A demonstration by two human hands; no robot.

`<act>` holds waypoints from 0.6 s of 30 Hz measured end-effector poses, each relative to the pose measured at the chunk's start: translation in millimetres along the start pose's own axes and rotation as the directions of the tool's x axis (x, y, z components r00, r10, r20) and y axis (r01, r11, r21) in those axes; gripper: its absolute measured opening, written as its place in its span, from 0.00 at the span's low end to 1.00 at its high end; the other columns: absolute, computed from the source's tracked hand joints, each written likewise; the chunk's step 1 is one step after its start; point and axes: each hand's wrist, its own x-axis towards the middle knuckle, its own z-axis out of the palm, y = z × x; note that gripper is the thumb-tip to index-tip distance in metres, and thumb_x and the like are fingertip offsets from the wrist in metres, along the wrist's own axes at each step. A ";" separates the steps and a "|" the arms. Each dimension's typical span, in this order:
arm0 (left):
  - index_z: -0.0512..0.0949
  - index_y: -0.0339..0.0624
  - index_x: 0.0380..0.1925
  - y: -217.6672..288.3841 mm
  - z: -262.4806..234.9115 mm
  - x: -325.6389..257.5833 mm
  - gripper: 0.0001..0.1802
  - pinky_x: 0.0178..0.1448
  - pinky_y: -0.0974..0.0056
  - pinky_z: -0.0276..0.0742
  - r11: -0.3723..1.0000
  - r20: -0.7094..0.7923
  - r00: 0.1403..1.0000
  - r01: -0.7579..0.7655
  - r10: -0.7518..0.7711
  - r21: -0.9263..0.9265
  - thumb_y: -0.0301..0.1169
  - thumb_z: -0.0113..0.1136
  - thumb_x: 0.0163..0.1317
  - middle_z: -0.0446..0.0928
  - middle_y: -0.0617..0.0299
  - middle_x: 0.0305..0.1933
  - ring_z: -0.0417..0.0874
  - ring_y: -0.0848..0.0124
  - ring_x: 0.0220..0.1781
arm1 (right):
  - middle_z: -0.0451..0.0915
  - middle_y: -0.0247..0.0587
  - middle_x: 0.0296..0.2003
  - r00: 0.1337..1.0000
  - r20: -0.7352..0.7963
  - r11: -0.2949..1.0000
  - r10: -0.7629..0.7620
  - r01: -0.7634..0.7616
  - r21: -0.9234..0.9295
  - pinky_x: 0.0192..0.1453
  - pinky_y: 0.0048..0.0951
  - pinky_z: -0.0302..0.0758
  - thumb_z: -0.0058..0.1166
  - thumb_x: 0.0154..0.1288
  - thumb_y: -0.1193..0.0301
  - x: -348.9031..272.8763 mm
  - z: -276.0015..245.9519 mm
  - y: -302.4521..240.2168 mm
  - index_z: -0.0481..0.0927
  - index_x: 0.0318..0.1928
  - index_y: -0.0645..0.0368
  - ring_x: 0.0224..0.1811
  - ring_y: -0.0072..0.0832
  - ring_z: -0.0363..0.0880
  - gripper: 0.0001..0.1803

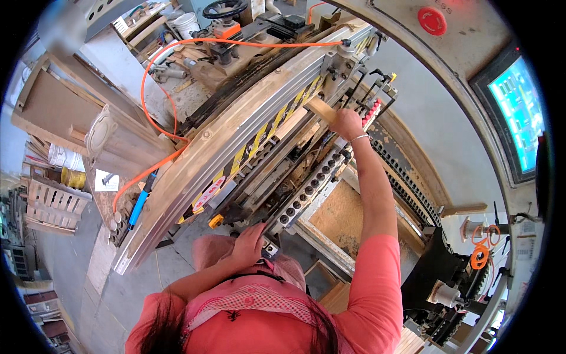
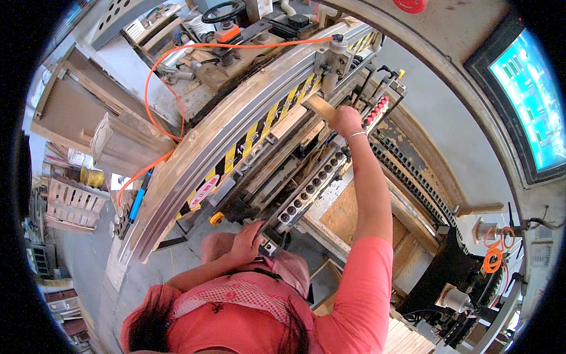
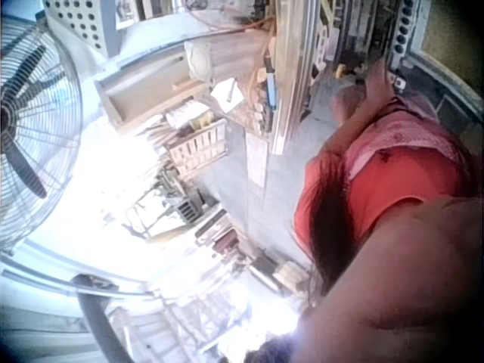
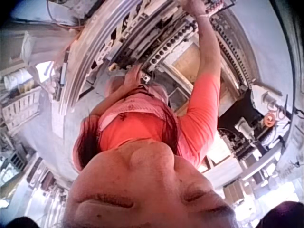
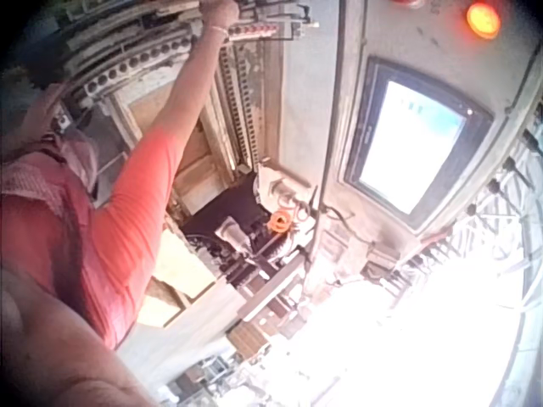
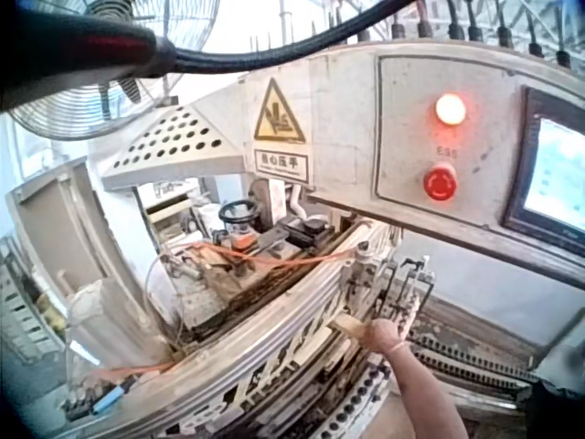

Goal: The person operates a woodworking machine in a factory setting, repeatedly feeding small wooden blocks into the processing unit. They use both hands to position the blocks and a wooden stick to guide them through the machine, then collect the processed pieces and stack them on a nearby table.

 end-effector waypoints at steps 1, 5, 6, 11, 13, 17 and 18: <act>0.65 0.33 0.55 1.6 -0.1 0.5 0.24 0.56 0.51 0.68 1.000 -0.001 1.000 0.004 -0.004 -0.003 0.25 0.49 0.56 0.70 0.42 0.53 0.71 0.46 0.53 | 0.81 0.53 0.28 1.000 -0.011 1.000 -0.015 0.015 0.001 0.40 0.40 0.78 0.59 0.42 0.58 -1.7 2.7 0.9 0.82 0.28 0.62 0.34 0.45 0.81 0.18; 0.64 0.33 0.55 1.1 -1.3 1.7 0.24 0.57 0.51 0.67 0.999 0.019 1.000 0.025 -0.025 -0.024 0.25 0.48 0.56 0.70 0.42 0.53 0.71 0.46 0.53 | 0.80 0.51 0.27 0.998 -0.015 0.998 -0.053 0.052 -0.020 0.40 0.39 0.78 0.60 0.42 0.57 -4.1 5.1 -4.2 0.81 0.26 0.61 0.33 0.45 0.81 0.18; 0.64 0.33 0.55 0.3 -0.8 1.6 0.24 0.57 0.51 0.67 1.000 0.016 1.000 0.015 -0.015 -0.018 0.25 0.48 0.56 0.70 0.42 0.53 0.71 0.46 0.53 | 0.80 0.51 0.27 0.998 -0.020 0.998 -0.060 0.059 -0.033 0.40 0.39 0.78 0.60 0.42 0.57 -2.7 5.3 -4.1 0.81 0.26 0.61 0.33 0.45 0.81 0.18; 0.64 0.33 0.55 -0.1 -0.6 2.2 0.24 0.58 0.50 0.67 0.999 0.030 0.999 0.022 -0.021 -0.030 0.25 0.48 0.56 0.69 0.42 0.54 0.70 0.45 0.53 | 0.80 0.51 0.27 0.999 -0.023 1.000 -0.025 0.025 -0.013 0.40 0.38 0.78 0.61 0.40 0.58 -5.5 -0.4 -8.9 0.82 0.24 0.62 0.32 0.45 0.81 0.18; 0.64 0.33 0.55 1.1 -0.7 2.6 0.24 0.58 0.50 0.66 0.999 0.033 0.999 0.033 -0.032 -0.033 0.25 0.48 0.56 0.69 0.41 0.54 0.70 0.45 0.54 | 0.80 0.51 0.27 0.999 -0.043 1.000 0.014 -0.014 0.002 0.40 0.38 0.78 0.62 0.39 0.59 -1.9 1.0 -14.0 0.82 0.24 0.62 0.32 0.45 0.81 0.18; 0.63 0.33 0.55 3.5 -0.8 2.1 0.24 0.58 0.50 0.67 0.999 0.029 0.999 0.042 -0.041 -0.035 0.26 0.48 0.56 0.69 0.41 0.54 0.70 0.45 0.53 | 0.80 0.52 0.28 0.997 -0.042 0.998 0.060 -0.058 0.036 0.41 0.37 0.78 0.63 0.39 0.57 -1.3 -3.0 -20.9 0.82 0.25 0.62 0.33 0.44 0.81 0.20; 0.63 0.33 0.55 5.8 -2.1 1.7 0.24 0.58 0.50 0.67 0.998 0.030 0.998 0.050 -0.049 -0.038 0.26 0.48 0.56 0.69 0.41 0.54 0.70 0.45 0.53 | 0.80 0.52 0.28 0.997 -0.038 0.997 0.070 -0.069 0.039 0.41 0.37 0.78 0.63 0.39 0.56 -2.1 -3.8 -21.9 0.82 0.25 0.62 0.33 0.43 0.81 0.21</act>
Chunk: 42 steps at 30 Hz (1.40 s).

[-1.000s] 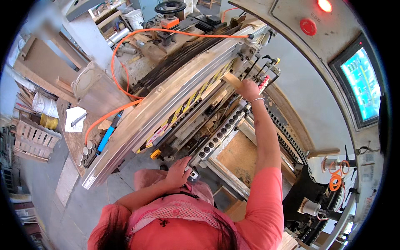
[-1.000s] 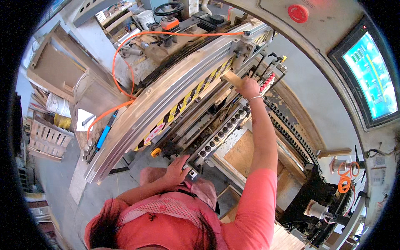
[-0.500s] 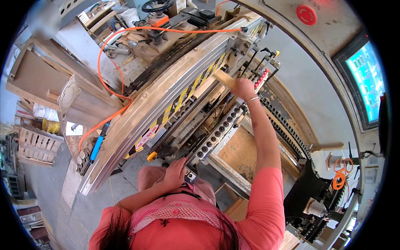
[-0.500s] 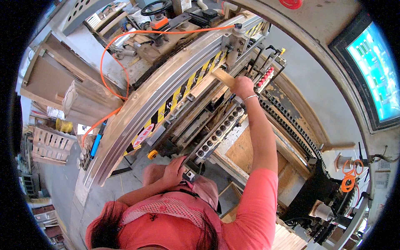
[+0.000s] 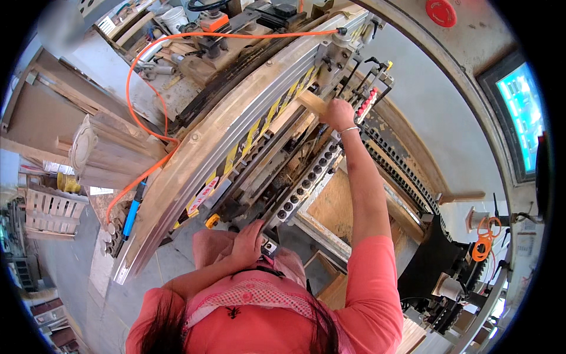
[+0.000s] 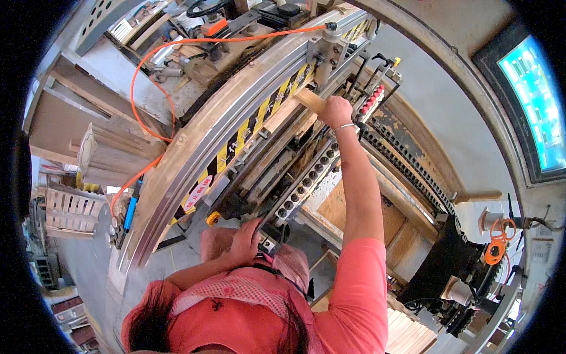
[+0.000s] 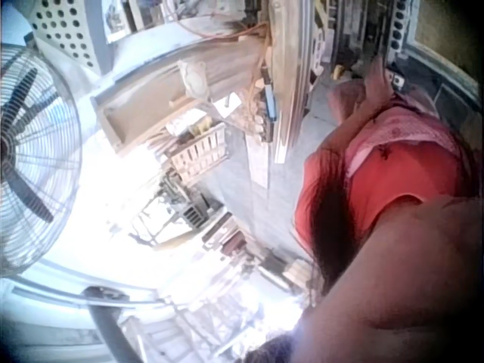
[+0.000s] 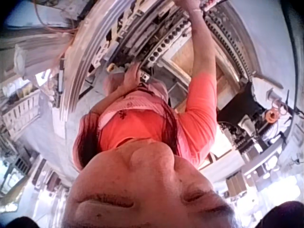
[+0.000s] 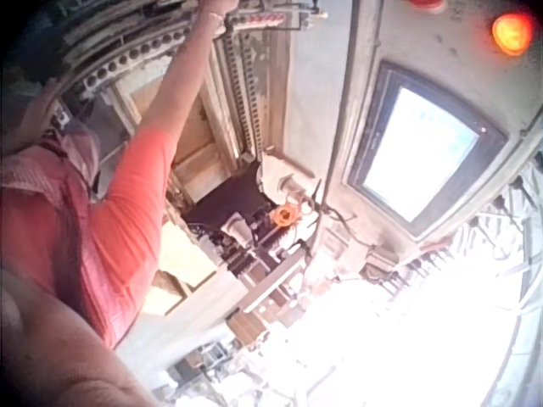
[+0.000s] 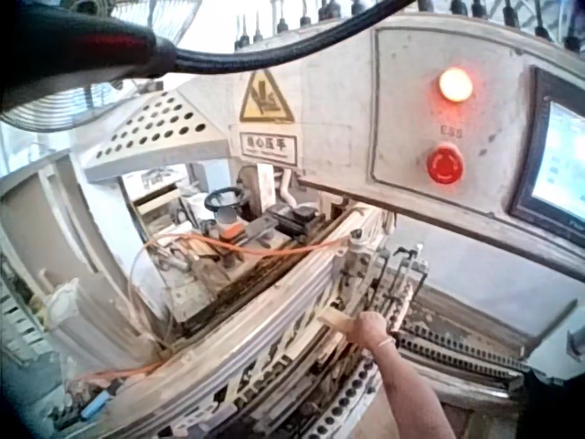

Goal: The person operates a woodworking machine in a factory setting, repeatedly feeding small wooden blocks into the processing unit. They use both hands to position the blocks and a wooden stick to guide them through the machine, then collect the processed pieces and stack them on a nearby table.

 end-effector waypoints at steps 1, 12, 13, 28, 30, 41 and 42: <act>0.63 0.32 0.55 1.5 -1.1 1.1 0.24 0.58 0.50 0.67 1.000 0.001 1.000 0.009 -0.009 -0.002 0.26 0.48 0.57 0.69 0.41 0.54 0.70 0.45 0.53 | 0.81 0.50 0.29 1.000 -0.026 1.000 -0.013 0.012 -0.009 0.41 0.37 0.78 0.64 0.39 0.54 -1.9 0.0 0.1 0.82 0.26 0.62 0.34 0.42 0.81 0.22; 0.63 0.36 0.55 7.0 -1.4 5.1 0.24 0.56 0.50 0.67 0.998 0.026 0.998 0.053 -0.054 0.040 0.25 0.48 0.56 0.70 0.43 0.52 0.71 0.45 0.52 | 0.82 0.46 0.32 1.000 0.022 1.000 0.012 -0.011 -0.026 0.42 0.36 0.79 0.65 0.37 0.56 1.8 -2.8 -1.9 0.83 0.30 0.59 0.36 0.40 0.82 0.21; 0.63 0.36 0.55 5.6 -0.3 4.4 0.24 0.56 0.50 0.67 0.998 0.027 0.998 0.056 -0.057 0.036 0.24 0.48 0.56 0.70 0.43 0.52 0.71 0.46 0.52 | 0.82 0.46 0.32 1.000 0.025 1.000 0.007 -0.006 -0.027 0.42 0.36 0.79 0.65 0.37 0.56 0.8 -2.7 -1.8 0.83 0.31 0.59 0.36 0.40 0.82 0.21; 0.64 0.34 0.54 7.9 -2.2 6.2 0.24 0.57 0.51 0.67 0.997 0.018 0.998 0.054 -0.055 0.046 0.23 0.48 0.54 0.70 0.42 0.52 0.71 0.46 0.53 | 0.82 0.49 0.30 0.999 0.014 0.999 -0.038 0.038 -0.010 0.41 0.37 0.79 0.65 0.39 0.54 3.0 0.6 3.3 0.83 0.28 0.60 0.35 0.41 0.82 0.21; 0.64 0.34 0.54 7.2 -2.6 7.2 0.24 0.57 0.51 0.67 0.997 0.033 0.997 0.063 -0.064 0.045 0.23 0.48 0.54 0.70 0.42 0.53 0.71 0.45 0.53 | 0.82 0.49 0.30 0.999 0.017 0.999 -0.045 0.045 -0.012 0.42 0.37 0.79 0.65 0.39 0.55 2.1 -1.7 1.4 0.83 0.29 0.59 0.36 0.41 0.82 0.21; 0.64 0.35 0.55 7.5 -1.3 6.6 0.25 0.57 0.51 0.67 0.997 0.043 0.996 0.072 -0.073 0.022 0.24 0.49 0.54 0.69 0.44 0.54 0.70 0.45 0.53 | 0.81 0.49 0.27 0.997 -0.053 0.998 -0.057 0.057 -0.007 0.41 0.36 0.78 0.65 0.39 0.52 -0.1 0.6 1.3 0.83 0.26 0.61 0.33 0.42 0.81 0.23; 0.64 0.35 0.55 7.9 -1.5 6.7 0.25 0.57 0.51 0.67 0.997 0.042 0.996 0.079 -0.080 0.022 0.24 0.49 0.54 0.70 0.44 0.54 0.70 0.45 0.53 | 0.81 0.49 0.27 0.997 -0.052 0.998 -0.058 0.058 -0.006 0.41 0.36 0.78 0.65 0.38 0.52 0.9 1.9 1.7 0.83 0.25 0.62 0.33 0.42 0.81 0.23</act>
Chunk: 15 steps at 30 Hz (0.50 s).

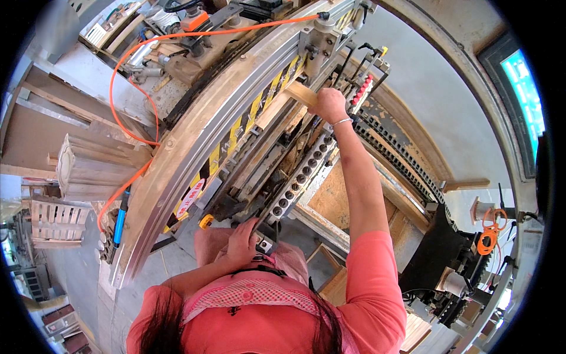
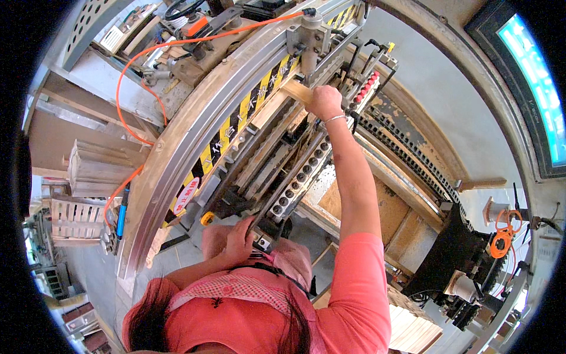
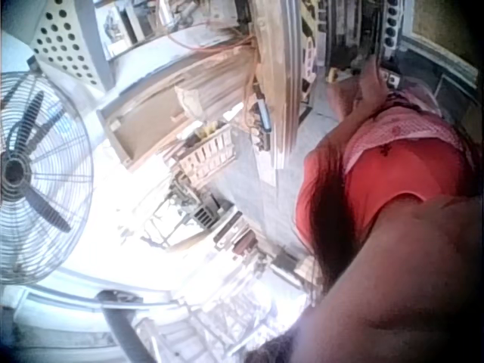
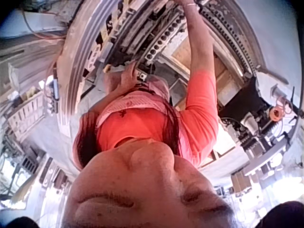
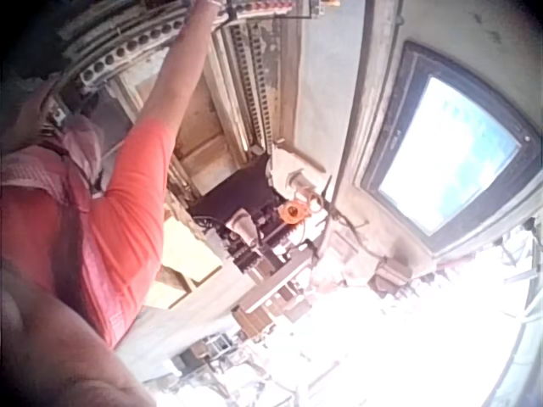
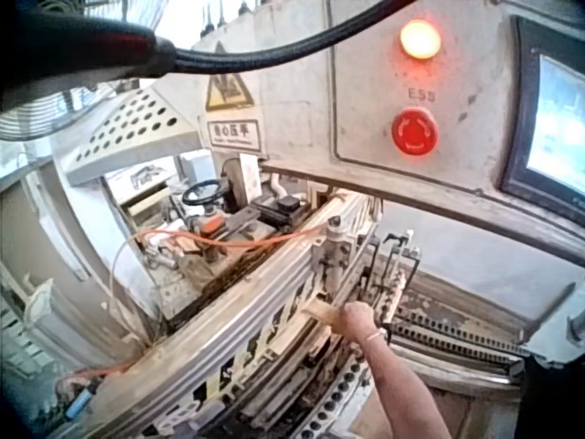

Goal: The person operates a woodworking machine in a factory setting, repeatedly feeding small wooden blocks into the processing unit. They use both hands to position the blocks and a wooden stick to guide them through the machine, then collect the processed pieces and stack them on a nearby table.

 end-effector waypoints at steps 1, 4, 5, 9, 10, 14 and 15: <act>0.64 0.35 0.55 0.4 0.1 -0.3 0.25 0.57 0.51 0.67 1.000 0.001 1.000 0.007 -0.007 -0.002 0.24 0.49 0.54 0.70 0.44 0.54 0.70 0.45 0.53 | 0.81 0.49 0.27 1.000 0.002 1.000 0.000 0.000 0.000 0.41 0.36 0.78 0.65 0.38 0.52 0.7 1.8 1.2 0.83 0.25 0.62 0.33 0.42 0.81 0.23; 0.64 0.35 0.55 -0.1 0.8 0.8 0.25 0.56 0.50 0.68 1.000 -0.008 1.000 -0.017 0.017 -0.006 0.23 0.49 0.55 0.70 0.43 0.53 0.71 0.44 0.52 | 0.80 0.50 0.27 0.999 -0.028 1.000 -0.018 0.018 0.000 0.40 0.36 0.78 0.65 0.38 0.52 2.3 7.4 5.3 0.82 0.25 0.62 0.33 0.42 0.81 0.24; 0.64 0.35 0.55 -0.6 0.9 1.2 0.24 0.56 0.50 0.68 1.000 -0.009 1.000 -0.021 0.021 -0.004 0.23 0.49 0.54 0.70 0.43 0.53 0.71 0.44 0.52 | 0.80 0.50 0.26 0.999 -0.044 1.000 -0.026 0.026 -0.001 0.39 0.37 0.78 0.65 0.37 0.52 2.2 8.4 6.8 0.82 0.25 0.62 0.33 0.42 0.81 0.23; 0.64 0.35 0.54 0.0 0.7 2.7 0.24 0.56 0.49 0.68 0.999 -0.010 0.999 -0.037 0.037 -0.007 0.22 0.49 0.54 0.70 0.41 0.52 0.71 0.43 0.52 | 0.80 0.50 0.24 0.999 -0.040 0.999 -0.033 0.034 0.023 0.36 0.37 0.79 0.64 0.38 0.55 1.1 5.9 4.7 0.82 0.24 0.62 0.30 0.43 0.81 0.21; 0.64 0.35 0.54 0.8 0.0 2.9 0.24 0.56 0.49 0.68 0.999 -0.007 0.999 -0.045 0.045 -0.010 0.22 0.48 0.54 0.70 0.41 0.52 0.71 0.42 0.52 | 0.80 0.50 0.25 0.999 -0.033 0.999 -0.025 0.026 0.026 0.36 0.37 0.79 0.64 0.38 0.55 1.2 5.6 5.4 0.82 0.24 0.62 0.30 0.43 0.81 0.21; 0.64 0.34 0.54 2.0 0.1 0.9 0.24 0.55 0.49 0.68 0.999 -0.018 0.998 -0.052 0.052 -0.012 0.22 0.48 0.54 0.70 0.40 0.51 0.71 0.42 0.52 | 0.82 0.46 0.31 0.998 0.064 1.000 0.018 -0.019 0.010 0.42 0.35 0.79 0.63 0.41 0.57 -3.5 -8.2 -4.2 0.84 0.30 0.58 0.37 0.40 0.82 0.18; 0.64 0.34 0.54 1.2 -0.7 -0.6 0.24 0.55 0.49 0.68 0.999 -0.016 0.999 -0.051 0.051 -0.006 0.22 0.48 0.54 0.70 0.40 0.51 0.71 0.42 0.52 | 0.82 0.46 0.31 0.997 0.072 0.999 0.036 -0.037 0.011 0.42 0.34 0.79 0.63 0.41 0.58 -2.0 -6.3 -6.4 0.84 0.30 0.58 0.37 0.40 0.82 0.18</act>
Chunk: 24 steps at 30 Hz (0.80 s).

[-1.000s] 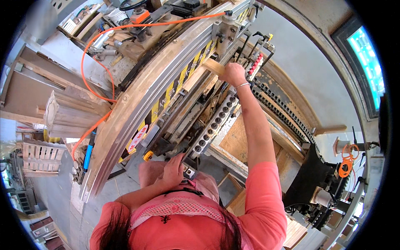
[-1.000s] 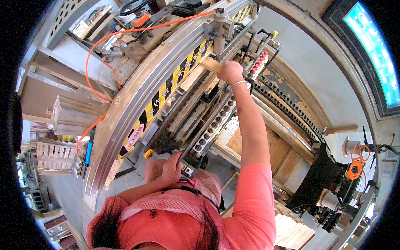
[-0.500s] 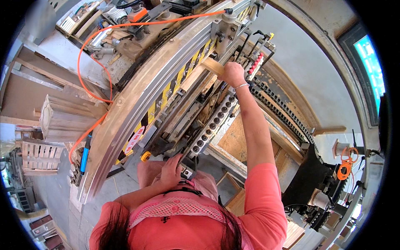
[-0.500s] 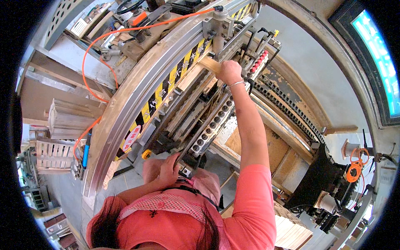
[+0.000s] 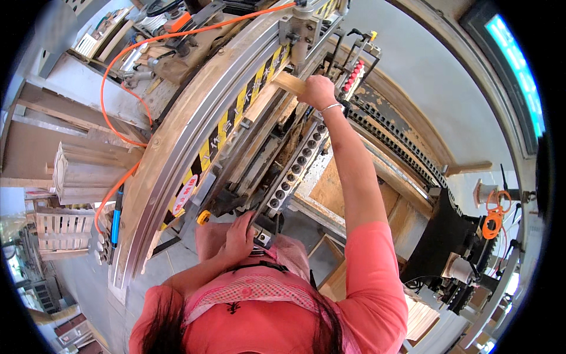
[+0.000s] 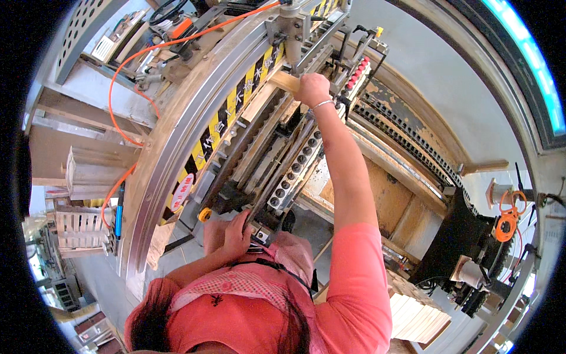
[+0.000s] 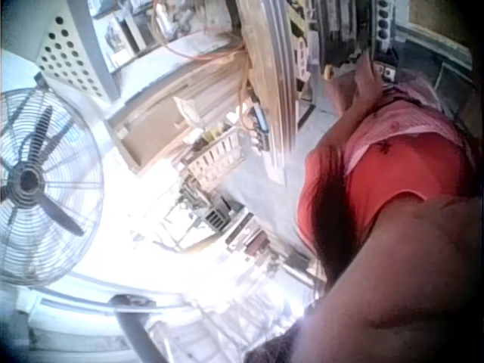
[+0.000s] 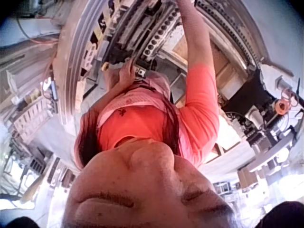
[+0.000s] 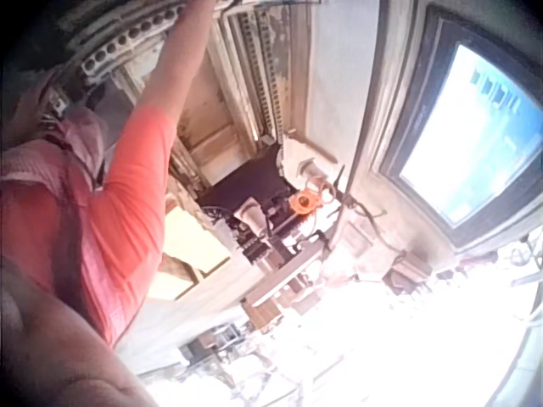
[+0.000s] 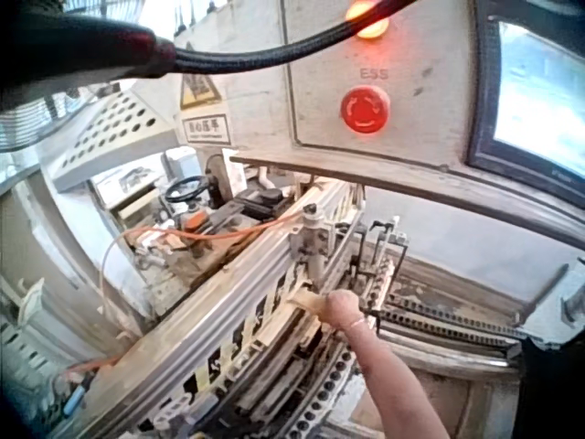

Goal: The person operates a woodworking machine in a factory setting, repeatedly feeding small wooden blocks into the processing unit. They use both hands to position the blocks and a wooden stick to guide them through the machine, then collect the processed pieces and stack them on a nearby table.

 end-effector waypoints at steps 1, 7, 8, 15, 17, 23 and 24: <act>0.64 0.34 0.55 -0.9 0.1 -0.7 0.24 0.55 0.49 0.68 1.000 0.004 1.000 -0.003 0.003 0.003 0.22 0.48 0.54 0.70 0.40 0.51 0.71 0.42 0.52 | 0.82 0.46 0.32 1.000 0.007 1.000 0.022 -0.022 -0.001 0.42 0.34 0.79 0.63 0.41 0.58 0.1 0.2 0.6 0.84 0.31 0.58 0.37 0.40 0.82 0.18; 0.64 0.33 0.56 -14.2 2.6 -6.0 0.25 0.55 0.51 0.68 1.000 -0.008 1.000 -0.003 0.003 -0.009 0.21 0.48 0.55 0.70 0.39 0.50 0.71 0.42 0.51 | 0.83 0.42 0.33 1.000 0.014 1.000 0.025 -0.025 -0.018 0.44 0.34 0.79 0.63 0.43 0.58 -2.0 1.6 -1.3 0.84 0.31 0.56 0.39 0.37 0.82 0.16; 0.64 0.33 0.56 -16.5 3.1 -6.1 0.24 0.56 0.51 0.68 0.999 -0.016 0.999 -0.033 0.033 -0.019 0.21 0.48 0.56 0.70 0.39 0.51 0.71 0.42 0.52 | 0.82 0.43 0.36 0.999 0.002 0.999 0.045 -0.045 -0.006 0.45 0.35 0.78 0.63 0.44 0.58 -3.3 3.6 -0.7 0.83 0.34 0.58 0.42 0.37 0.81 0.19; 0.63 0.33 0.59 -33.9 12.0 -5.2 0.26 0.65 0.56 0.61 0.992 -0.021 0.993 -0.120 0.120 -0.047 0.22 0.47 0.57 0.67 0.42 0.59 0.68 0.49 0.61 | 0.74 0.50 0.42 0.662 -0.705 0.906 0.253 0.093 0.413 0.46 0.40 0.74 0.65 0.45 0.67 -132.4 23.3 -59.6 0.75 0.44 0.59 0.44 0.45 0.73 0.23; 0.62 0.34 0.60 -40.9 14.8 -3.2 0.27 0.66 0.57 0.59 0.992 -0.013 0.994 -0.113 0.113 -0.056 0.22 0.47 0.58 0.66 0.43 0.60 0.67 0.51 0.62 | 0.75 0.48 0.37 0.707 -0.589 0.827 0.391 0.011 0.562 0.45 0.40 0.73 0.64 0.46 0.70 -206.1 21.0 -89.1 0.76 0.42 0.58 0.41 0.45 0.74 0.19; 0.58 0.34 0.61 -45.6 17.2 0.6 0.28 0.67 0.55 0.56 0.982 0.036 0.986 -0.161 0.165 -0.101 0.23 0.46 0.59 0.64 0.42 0.61 0.63 0.49 0.64 | 0.74 0.40 0.25 0.542 -0.513 0.725 0.666 -0.310 0.615 0.31 0.30 0.73 0.63 0.47 0.74 -442.3 54.1 -144.8 0.78 0.39 0.60 0.26 0.33 0.75 0.16; 0.59 0.34 0.61 -50.2 16.6 1.6 0.28 0.67 0.55 0.56 0.984 0.031 0.987 -0.157 0.160 -0.088 0.23 0.46 0.59 0.64 0.42 0.60 0.63 0.49 0.64 | 0.74 0.40 0.25 0.516 -0.469 0.687 0.717 -0.405 0.603 0.31 0.30 0.73 0.63 0.48 0.74 -478.2 64.4 -152.0 0.78 0.39 0.59 0.26 0.33 0.74 0.15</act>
